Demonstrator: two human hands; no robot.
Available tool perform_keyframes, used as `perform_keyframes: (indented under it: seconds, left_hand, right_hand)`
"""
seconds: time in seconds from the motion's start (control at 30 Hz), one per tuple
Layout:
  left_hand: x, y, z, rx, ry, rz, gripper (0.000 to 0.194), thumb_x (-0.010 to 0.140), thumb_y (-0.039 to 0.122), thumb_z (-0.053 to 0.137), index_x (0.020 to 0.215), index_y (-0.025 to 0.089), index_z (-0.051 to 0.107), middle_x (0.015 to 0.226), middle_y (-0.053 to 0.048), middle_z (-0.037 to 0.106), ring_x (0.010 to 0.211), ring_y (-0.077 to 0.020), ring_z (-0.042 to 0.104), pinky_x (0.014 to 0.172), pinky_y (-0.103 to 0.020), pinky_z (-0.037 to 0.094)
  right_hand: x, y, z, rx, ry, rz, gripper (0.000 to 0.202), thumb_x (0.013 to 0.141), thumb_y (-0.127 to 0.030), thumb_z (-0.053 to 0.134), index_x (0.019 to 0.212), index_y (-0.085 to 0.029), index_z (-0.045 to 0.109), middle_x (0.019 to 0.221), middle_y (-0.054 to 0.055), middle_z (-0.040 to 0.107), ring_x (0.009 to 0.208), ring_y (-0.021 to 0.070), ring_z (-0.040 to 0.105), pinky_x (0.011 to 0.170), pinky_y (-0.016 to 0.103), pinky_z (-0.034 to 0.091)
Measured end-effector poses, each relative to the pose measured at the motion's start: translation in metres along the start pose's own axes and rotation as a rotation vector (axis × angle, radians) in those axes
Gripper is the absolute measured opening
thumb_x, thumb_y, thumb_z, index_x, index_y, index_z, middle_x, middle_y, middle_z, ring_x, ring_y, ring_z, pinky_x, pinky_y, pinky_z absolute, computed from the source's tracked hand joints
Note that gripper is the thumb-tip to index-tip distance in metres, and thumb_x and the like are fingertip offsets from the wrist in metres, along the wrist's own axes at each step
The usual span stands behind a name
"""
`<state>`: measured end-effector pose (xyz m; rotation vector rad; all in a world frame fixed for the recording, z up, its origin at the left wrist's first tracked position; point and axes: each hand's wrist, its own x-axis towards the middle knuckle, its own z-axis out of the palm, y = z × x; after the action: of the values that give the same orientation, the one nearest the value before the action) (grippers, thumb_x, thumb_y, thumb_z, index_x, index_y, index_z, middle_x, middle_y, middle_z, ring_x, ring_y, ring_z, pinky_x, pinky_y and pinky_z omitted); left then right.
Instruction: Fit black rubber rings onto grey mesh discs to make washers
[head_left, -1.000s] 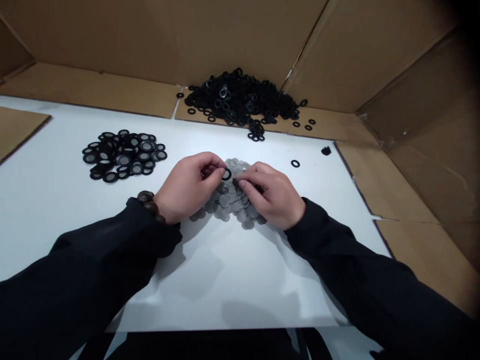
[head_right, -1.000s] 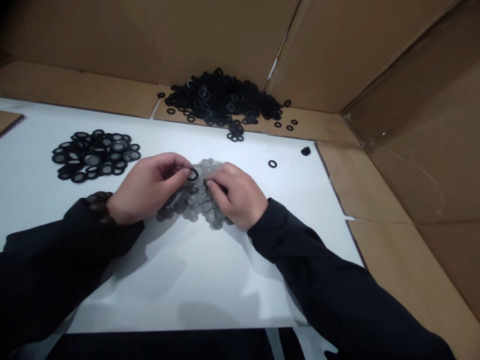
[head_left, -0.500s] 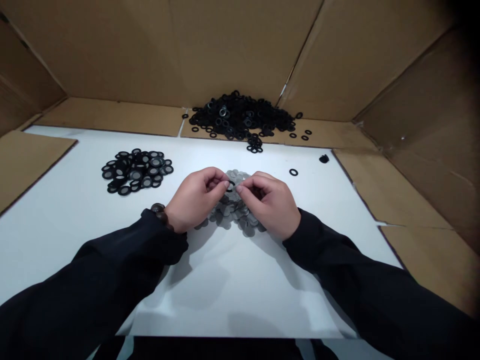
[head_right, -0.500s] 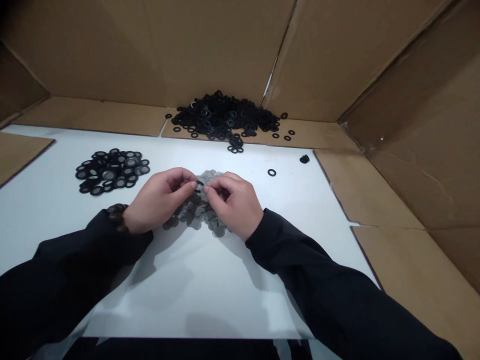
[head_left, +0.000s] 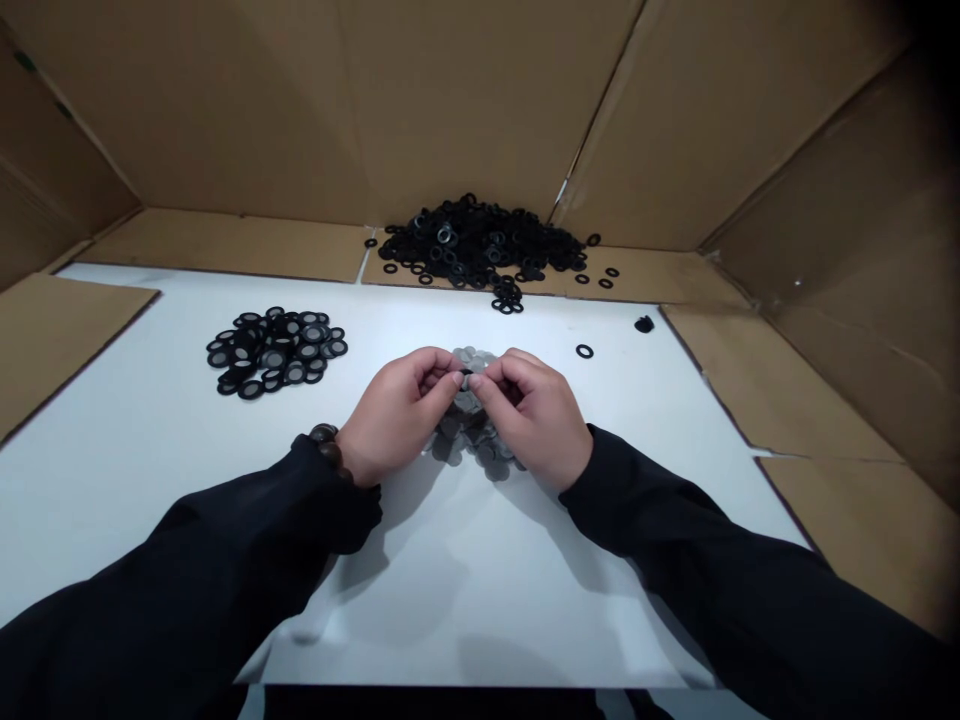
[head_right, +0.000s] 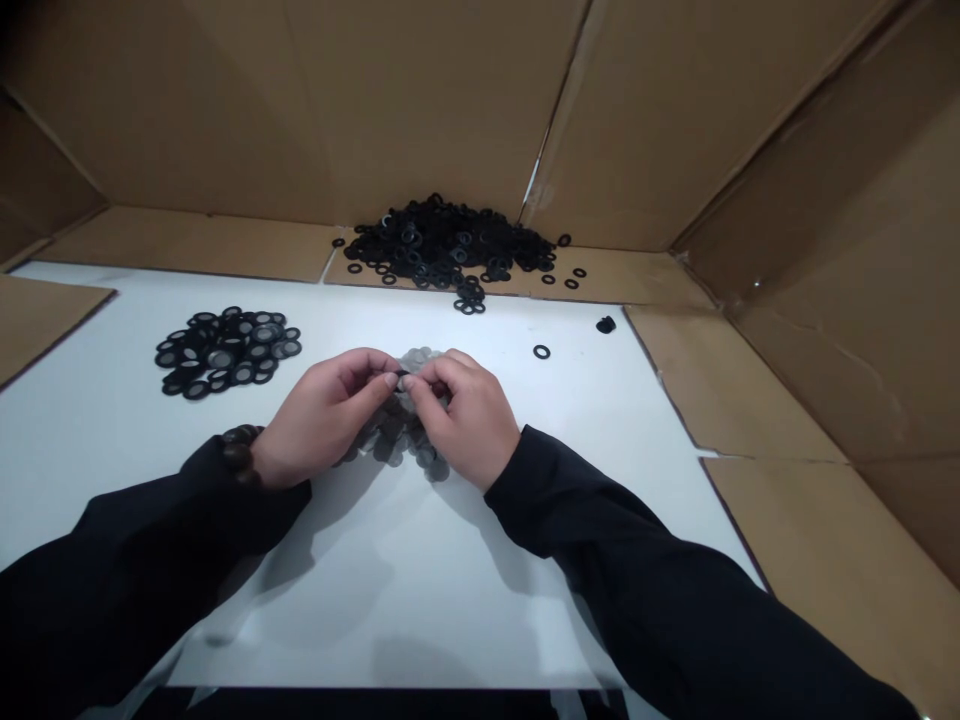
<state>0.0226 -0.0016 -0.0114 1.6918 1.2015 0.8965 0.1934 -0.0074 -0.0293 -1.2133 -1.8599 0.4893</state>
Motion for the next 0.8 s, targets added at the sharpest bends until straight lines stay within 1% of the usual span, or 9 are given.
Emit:
perform_keyframes:
  seconds: [0.1, 0.23, 0.33, 0.47, 0.6, 0.63, 0.7, 0.8]
  left_hand:
    - [-0.0002, -0.0001, 0.0003, 0.001, -0.006, 0.02, 0.015, 0.089, 0.032, 0.054, 0.093, 0.019, 0.061, 0.082, -0.003, 0.063, 0.073, -0.0141, 0.057, 0.067, -0.028, 0.05]
    - [0.0002, -0.0022, 0.0004, 0.017, 0.016, 0.013, 0.017, 0.087, 0.031, 0.057, 0.096, 0.018, 0.061, 0.081, -0.003, 0.063, 0.071, -0.0137, 0.056, 0.063, -0.026, 0.048]
    - [0.0003, -0.0031, 0.0002, 0.014, 0.013, -0.005, 0.014, 0.087, 0.029, 0.056, 0.093, 0.018, 0.062, 0.078, -0.002, 0.063, 0.068, -0.013, 0.055, 0.061, -0.026, 0.046]
    - [-0.0004, -0.0024, 0.0, 0.034, -0.006, 0.003, 0.011, 0.087, 0.026, 0.054, 0.09, 0.018, 0.061, 0.074, 0.0, 0.06, 0.064, -0.0117, 0.051, 0.058, -0.025, 0.043]
    - [-0.0015, -0.0013, -0.0012, 0.062, 0.0, 0.024, 0.011, 0.087, 0.026, 0.053, 0.091, 0.019, 0.061, 0.074, 0.0, 0.059, 0.064, -0.0117, 0.051, 0.059, -0.025, 0.043]
    - [-0.0016, -0.0012, -0.0017, 0.08, 0.006, 0.037, 0.011, 0.087, 0.026, 0.053, 0.09, 0.019, 0.061, 0.073, 0.001, 0.059, 0.063, -0.0118, 0.051, 0.059, -0.025, 0.043]
    - [-0.0017, -0.001, -0.0027, 0.125, 0.017, 0.075, 0.01, 0.086, 0.024, 0.052, 0.088, 0.019, 0.061, 0.074, 0.0, 0.058, 0.063, -0.0119, 0.051, 0.06, -0.026, 0.043]
    - [-0.0013, -0.0011, -0.0034, 0.19, 0.007, 0.127, 0.009, 0.086, 0.02, 0.052, 0.087, 0.019, 0.061, 0.078, -0.001, 0.059, 0.067, -0.0127, 0.051, 0.062, -0.026, 0.044]
  right_hand:
    - [0.0003, -0.0007, 0.0009, 0.016, 0.013, 0.033, 0.023, 0.089, -0.027, 0.058, 0.068, -0.019, 0.054, 0.066, -0.001, 0.05, 0.063, 0.0131, 0.048, 0.061, 0.029, 0.04]
    - [0.0002, -0.0022, 0.0021, 0.063, 0.02, 0.091, 0.024, 0.088, -0.03, 0.06, 0.066, -0.019, 0.058, 0.064, -0.001, 0.052, 0.061, 0.0129, 0.049, 0.06, 0.029, 0.041]
    - [-0.0004, -0.003, 0.0028, 0.117, 0.003, 0.134, 0.023, 0.087, -0.032, 0.062, 0.068, -0.019, 0.062, 0.066, 0.0, 0.056, 0.062, 0.0135, 0.052, 0.059, 0.029, 0.043]
    - [-0.001, -0.0032, 0.003, 0.142, -0.018, 0.165, 0.022, 0.085, -0.035, 0.065, 0.069, -0.02, 0.064, 0.068, 0.001, 0.06, 0.066, 0.0153, 0.055, 0.059, 0.03, 0.045]
    - [-0.0003, -0.0029, 0.0026, 0.209, -0.047, 0.251, 0.026, 0.082, -0.041, 0.068, 0.068, -0.019, 0.064, 0.065, 0.002, 0.061, 0.062, 0.0146, 0.054, 0.055, 0.029, 0.045]
    - [0.0, -0.0029, 0.0026, 0.224, -0.052, 0.263, 0.026, 0.081, -0.042, 0.069, 0.069, -0.019, 0.064, 0.065, 0.001, 0.06, 0.06, 0.014, 0.053, 0.054, 0.029, 0.045]
    - [0.0004, -0.003, 0.0025, 0.244, -0.049, 0.258, 0.023, 0.08, -0.041, 0.07, 0.077, -0.019, 0.065, 0.065, 0.0, 0.059, 0.058, 0.0126, 0.051, 0.053, 0.027, 0.044]
    - [0.0002, -0.0035, 0.0025, 0.239, -0.031, 0.209, 0.018, 0.081, -0.036, 0.069, 0.087, -0.019, 0.067, 0.071, 0.001, 0.06, 0.06, 0.0124, 0.052, 0.056, 0.028, 0.046]
